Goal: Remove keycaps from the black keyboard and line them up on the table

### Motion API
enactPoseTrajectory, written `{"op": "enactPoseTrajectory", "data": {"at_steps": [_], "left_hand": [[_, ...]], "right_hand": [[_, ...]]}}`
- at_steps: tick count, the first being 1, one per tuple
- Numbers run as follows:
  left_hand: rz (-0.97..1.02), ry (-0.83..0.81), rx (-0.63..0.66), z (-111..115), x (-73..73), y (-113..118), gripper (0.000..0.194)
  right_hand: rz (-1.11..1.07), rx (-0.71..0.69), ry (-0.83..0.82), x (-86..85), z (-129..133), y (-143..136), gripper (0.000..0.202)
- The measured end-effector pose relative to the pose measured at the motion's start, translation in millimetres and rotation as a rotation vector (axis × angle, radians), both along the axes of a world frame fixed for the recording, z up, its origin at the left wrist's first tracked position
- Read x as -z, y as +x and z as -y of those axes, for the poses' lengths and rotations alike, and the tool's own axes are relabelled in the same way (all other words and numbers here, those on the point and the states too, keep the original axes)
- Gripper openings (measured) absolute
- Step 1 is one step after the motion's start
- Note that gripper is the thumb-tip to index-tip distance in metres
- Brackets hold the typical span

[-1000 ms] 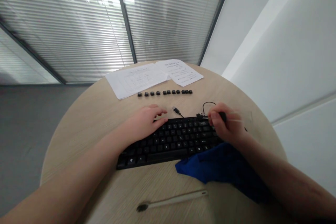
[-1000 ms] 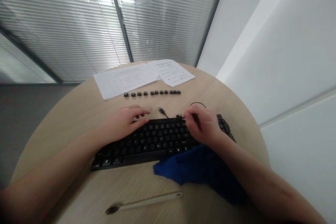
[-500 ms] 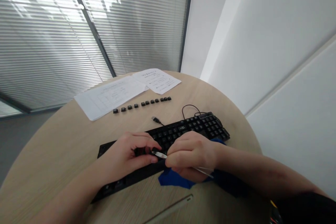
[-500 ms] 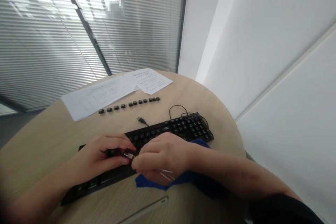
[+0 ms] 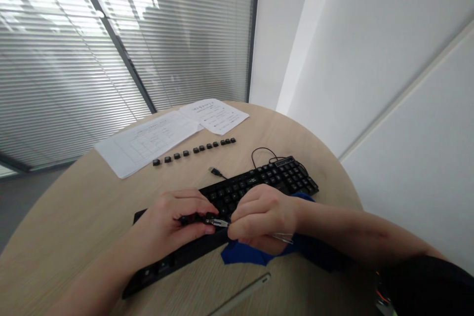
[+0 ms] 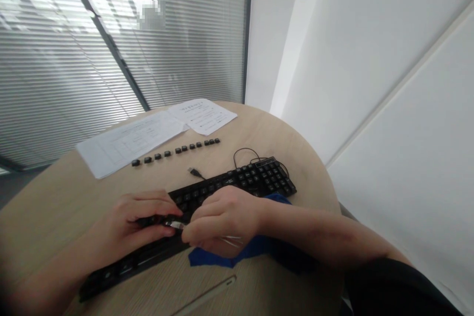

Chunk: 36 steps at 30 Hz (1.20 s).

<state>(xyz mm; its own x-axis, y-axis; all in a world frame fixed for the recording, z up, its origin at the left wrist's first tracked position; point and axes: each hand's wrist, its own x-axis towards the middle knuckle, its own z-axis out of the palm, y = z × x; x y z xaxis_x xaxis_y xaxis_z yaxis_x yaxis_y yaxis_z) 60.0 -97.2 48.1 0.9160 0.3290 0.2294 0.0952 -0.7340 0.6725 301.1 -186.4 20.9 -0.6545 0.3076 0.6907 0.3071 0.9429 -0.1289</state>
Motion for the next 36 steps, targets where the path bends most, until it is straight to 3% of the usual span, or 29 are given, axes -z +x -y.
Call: {"op": "enactPoseTrajectory", "data": {"at_steps": [5,18,23,30,33,36], "left_hand": [[0.014,-0.016,0.003,-1.8,-0.4,-2.0,0.015],[0.078,-0.108,-0.070,-5.5,-1.8,-7.9,0.017],[0.173,-0.299,-0.120,-9.8,6.5,-7.2,0.016],[0.372,-0.691,-0.233,-3.0,28.9,0.4,0.037],[0.476,-0.843,-0.242,-0.6,32.0,5.1,0.040],[0.600,-0.826,-0.342,-4.6,29.8,3.6,0.039]], "right_hand": [[-0.035,-0.006,0.060,6.1,-3.4,0.3,0.018],[0.041,0.045,0.023,18.5,-6.3,7.0,0.020],[-0.146,0.026,0.113,8.7,-7.4,4.0,0.022],[-0.218,0.060,0.103,1.9,-5.0,-0.8,0.025],[-0.290,0.069,-0.014,8.1,-3.9,-1.2,0.027],[-0.370,0.129,-0.192,12.4,-2.0,-0.3,0.027]]}}
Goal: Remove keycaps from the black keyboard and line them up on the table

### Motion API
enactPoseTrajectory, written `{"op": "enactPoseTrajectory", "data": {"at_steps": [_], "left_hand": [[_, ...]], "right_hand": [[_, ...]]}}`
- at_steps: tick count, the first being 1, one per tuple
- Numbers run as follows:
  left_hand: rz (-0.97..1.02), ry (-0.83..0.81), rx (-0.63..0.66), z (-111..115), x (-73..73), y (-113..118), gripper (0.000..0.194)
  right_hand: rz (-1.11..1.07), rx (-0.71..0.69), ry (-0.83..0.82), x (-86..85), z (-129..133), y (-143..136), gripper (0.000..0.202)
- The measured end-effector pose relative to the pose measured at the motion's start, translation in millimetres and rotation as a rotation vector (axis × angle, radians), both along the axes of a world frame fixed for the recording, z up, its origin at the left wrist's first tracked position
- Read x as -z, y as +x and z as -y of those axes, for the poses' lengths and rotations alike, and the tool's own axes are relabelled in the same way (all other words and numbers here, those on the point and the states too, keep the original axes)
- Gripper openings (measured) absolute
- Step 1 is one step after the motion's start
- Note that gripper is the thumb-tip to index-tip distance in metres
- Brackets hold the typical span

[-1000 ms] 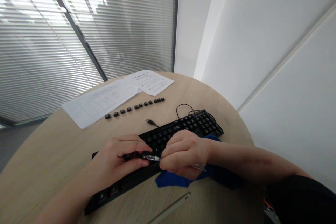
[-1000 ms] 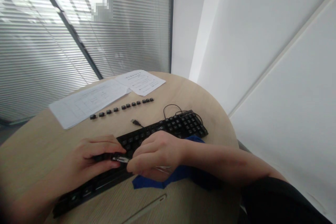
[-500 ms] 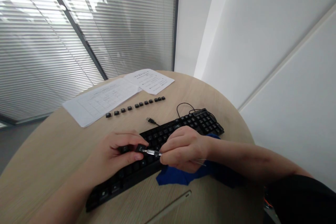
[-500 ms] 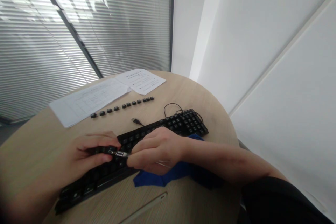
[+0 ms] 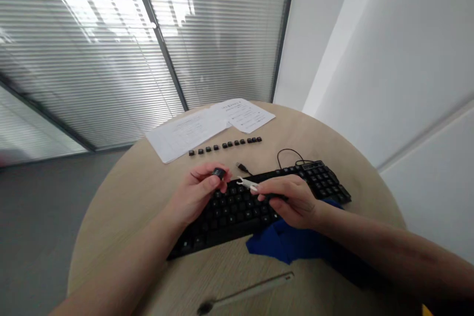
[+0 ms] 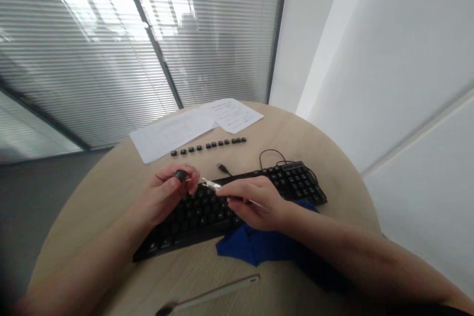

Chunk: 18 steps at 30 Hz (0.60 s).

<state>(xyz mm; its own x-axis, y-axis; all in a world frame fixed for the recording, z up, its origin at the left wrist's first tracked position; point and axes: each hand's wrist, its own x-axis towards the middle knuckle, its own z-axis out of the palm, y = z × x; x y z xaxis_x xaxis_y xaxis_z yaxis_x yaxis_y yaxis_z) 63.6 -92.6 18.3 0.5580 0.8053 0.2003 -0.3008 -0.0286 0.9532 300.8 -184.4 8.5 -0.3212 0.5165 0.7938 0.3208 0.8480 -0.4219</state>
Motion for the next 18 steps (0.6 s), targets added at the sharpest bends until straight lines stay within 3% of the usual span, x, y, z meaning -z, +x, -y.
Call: {"op": "enactPoseTrajectory", "data": {"at_steps": [3,6,9,13,18], "left_hand": [[-0.140,0.148,-0.066,-3.5,-7.5,-5.1,0.029],[-0.389,0.354,0.017,-1.2,-16.7,-6.9,0.021],[-0.559,0.495,0.111,3.4,-21.5,-3.9,0.022],[-0.604,0.550,0.203,6.3,-18.5,2.2,0.023],[-0.649,0.573,0.292,6.4,-10.4,7.1,0.020]], "right_hand": [[0.003,0.098,-0.040,-3.2,2.0,2.3,0.019],[0.100,0.250,0.043,-11.8,2.4,4.0,0.019],[0.256,0.278,0.109,-17.8,1.2,2.8,0.025],[0.505,0.281,0.139,-16.0,-0.1,-1.2,0.030],[0.592,0.336,0.096,-10.0,-2.8,-1.9,0.027]]}}
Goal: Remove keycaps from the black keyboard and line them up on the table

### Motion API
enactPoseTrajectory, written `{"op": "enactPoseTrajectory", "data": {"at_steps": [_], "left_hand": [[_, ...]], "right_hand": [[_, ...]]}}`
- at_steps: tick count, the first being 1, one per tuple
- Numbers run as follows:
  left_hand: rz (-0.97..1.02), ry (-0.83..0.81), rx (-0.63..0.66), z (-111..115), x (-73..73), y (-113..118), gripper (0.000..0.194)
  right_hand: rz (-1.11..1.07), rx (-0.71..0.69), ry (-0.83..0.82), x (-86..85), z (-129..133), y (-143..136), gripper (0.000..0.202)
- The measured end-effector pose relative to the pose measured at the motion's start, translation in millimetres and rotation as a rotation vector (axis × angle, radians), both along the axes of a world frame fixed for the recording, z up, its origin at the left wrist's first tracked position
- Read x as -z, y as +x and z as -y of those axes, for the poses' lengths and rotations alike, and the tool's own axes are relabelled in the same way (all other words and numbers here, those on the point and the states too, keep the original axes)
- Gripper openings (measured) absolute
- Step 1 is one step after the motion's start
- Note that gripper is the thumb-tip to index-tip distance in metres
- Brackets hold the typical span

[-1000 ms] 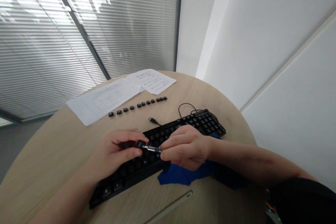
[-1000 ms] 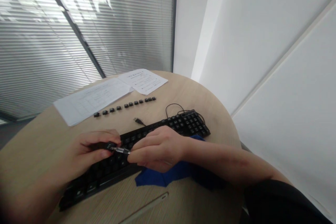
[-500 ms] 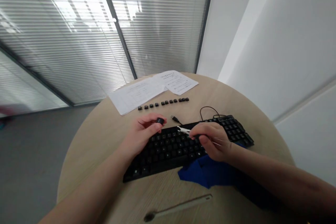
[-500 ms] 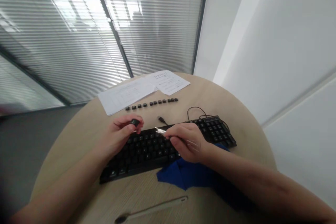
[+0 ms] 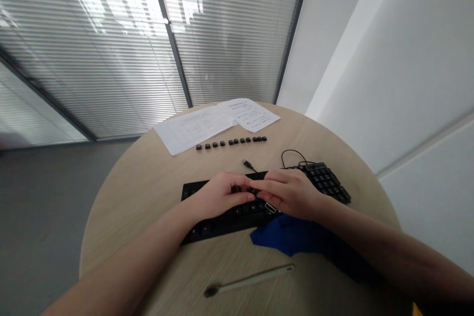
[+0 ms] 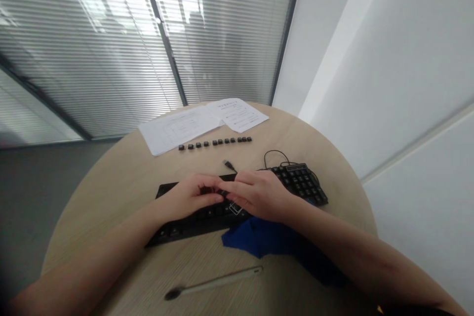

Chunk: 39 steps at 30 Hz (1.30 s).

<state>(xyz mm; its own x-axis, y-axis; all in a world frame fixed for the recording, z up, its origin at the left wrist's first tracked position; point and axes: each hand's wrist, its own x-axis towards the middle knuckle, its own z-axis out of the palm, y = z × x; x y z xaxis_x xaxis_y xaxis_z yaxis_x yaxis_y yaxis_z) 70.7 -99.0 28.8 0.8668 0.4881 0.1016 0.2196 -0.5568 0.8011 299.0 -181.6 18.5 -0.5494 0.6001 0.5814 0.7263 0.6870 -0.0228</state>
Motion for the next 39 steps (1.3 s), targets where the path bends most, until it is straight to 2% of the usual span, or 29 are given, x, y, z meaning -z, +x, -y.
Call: {"op": "enactPoseTrajectory", "data": {"at_steps": [7,11,14,16,18,21,25,30,39], "left_hand": [[0.019,-0.032,0.046,5.1,-2.3,2.7,0.017],[0.033,0.065,-0.062,2.9,-6.7,-1.3,0.030],[-0.038,0.264,-0.211,-6.2,-4.7,-6.1,0.036],[-0.134,0.372,-0.249,-13.8,0.8,-8.0,0.038],[-0.227,0.422,-0.245,-20.3,8.4,-8.3,0.040],[-0.323,0.416,-0.219,-25.0,17.5,-7.6,0.042],[-0.328,0.386,-0.171,-24.5,18.8,-9.0,0.041],[-0.277,0.332,-0.139,-26.3,16.0,-11.1,0.036],[-0.224,0.263,-0.073,-31.9,13.4,-13.3,0.032]], "right_hand": [[0.018,-0.064,0.022,-2.9,0.8,-2.6,0.017],[0.076,0.021,-0.016,-13.5,-7.8,11.4,0.018],[0.030,0.144,-0.132,-27.5,-40.3,43.7,0.017],[0.058,0.282,-0.247,-35.7,-74.3,69.8,0.020],[0.115,0.384,-0.439,-38.3,-111.2,92.9,0.021],[0.147,0.406,-0.559,-29.0,-156.6,115.1,0.016],[0.155,0.387,-0.637,-6.2,-187.4,125.8,0.018],[0.150,0.344,-0.669,10.2,-200.9,129.2,0.025],[0.155,0.313,-0.666,14.7,-208.4,127.2,0.025]]}}
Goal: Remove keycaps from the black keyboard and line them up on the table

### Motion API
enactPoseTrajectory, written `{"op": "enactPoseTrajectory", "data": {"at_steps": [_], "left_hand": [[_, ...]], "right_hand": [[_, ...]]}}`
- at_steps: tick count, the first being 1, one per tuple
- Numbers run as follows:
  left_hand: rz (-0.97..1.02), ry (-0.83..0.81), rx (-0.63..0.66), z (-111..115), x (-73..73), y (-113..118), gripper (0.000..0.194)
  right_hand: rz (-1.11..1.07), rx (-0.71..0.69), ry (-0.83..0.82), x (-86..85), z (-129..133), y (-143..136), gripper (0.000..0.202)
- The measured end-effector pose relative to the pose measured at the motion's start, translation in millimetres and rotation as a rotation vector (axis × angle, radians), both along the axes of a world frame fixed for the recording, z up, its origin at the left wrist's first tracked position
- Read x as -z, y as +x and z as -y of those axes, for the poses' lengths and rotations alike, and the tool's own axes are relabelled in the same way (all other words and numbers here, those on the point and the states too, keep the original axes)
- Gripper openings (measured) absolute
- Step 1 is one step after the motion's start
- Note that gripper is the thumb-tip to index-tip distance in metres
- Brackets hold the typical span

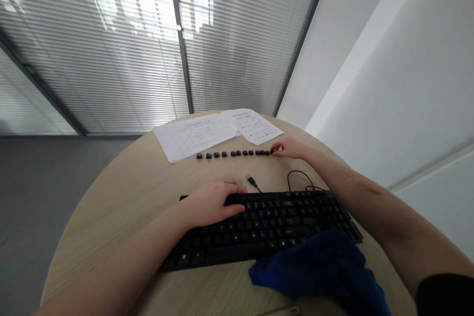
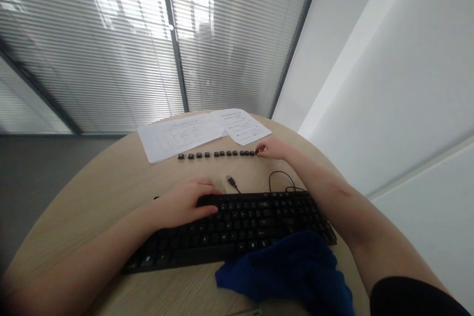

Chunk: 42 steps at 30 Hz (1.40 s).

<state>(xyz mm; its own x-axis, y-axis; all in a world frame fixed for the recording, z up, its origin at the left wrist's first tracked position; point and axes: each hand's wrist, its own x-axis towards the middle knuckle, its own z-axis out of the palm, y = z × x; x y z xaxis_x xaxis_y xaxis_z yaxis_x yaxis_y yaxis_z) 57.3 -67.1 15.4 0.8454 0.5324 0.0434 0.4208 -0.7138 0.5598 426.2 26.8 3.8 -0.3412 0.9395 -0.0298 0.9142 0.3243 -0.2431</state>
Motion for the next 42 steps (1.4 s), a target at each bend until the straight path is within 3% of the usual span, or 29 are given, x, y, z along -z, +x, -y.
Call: {"op": "enactPoseTrajectory", "data": {"at_steps": [10,13,20,26,29,35,42], "left_hand": [[-0.084,-0.028,-0.013,7.0,-7.8,-4.3,0.034],[-0.061,-0.045,-0.015,4.0,-10.9,-8.7,0.040],[-0.001,0.038,-0.283,-25.6,-1.4,-21.0,0.038],[0.007,0.058,-0.276,-31.7,4.6,-21.1,0.035],[0.008,0.127,-0.398,-39.2,2.6,-28.6,0.033],[0.015,0.258,-0.831,-68.0,15.9,-52.4,0.038],[-0.100,0.259,-0.853,-77.4,30.6,-53.3,0.046]], "right_hand": [[-0.020,-0.008,-0.010,-0.8,-2.1,-5.5,0.023],[-0.034,-0.005,-0.020,-0.1,-0.2,-3.0,0.031],[-0.043,0.005,-0.044,-1.1,3.1,-3.0,0.036],[-0.025,0.007,-0.042,-1.5,1.6,-7.9,0.027],[-0.018,0.006,-0.020,-1.9,1.3,-7.0,0.037],[0.001,0.029,0.066,-6.0,0.7,-6.3,0.048],[0.027,0.069,0.164,-22.3,32.5,-2.8,0.045]]}}
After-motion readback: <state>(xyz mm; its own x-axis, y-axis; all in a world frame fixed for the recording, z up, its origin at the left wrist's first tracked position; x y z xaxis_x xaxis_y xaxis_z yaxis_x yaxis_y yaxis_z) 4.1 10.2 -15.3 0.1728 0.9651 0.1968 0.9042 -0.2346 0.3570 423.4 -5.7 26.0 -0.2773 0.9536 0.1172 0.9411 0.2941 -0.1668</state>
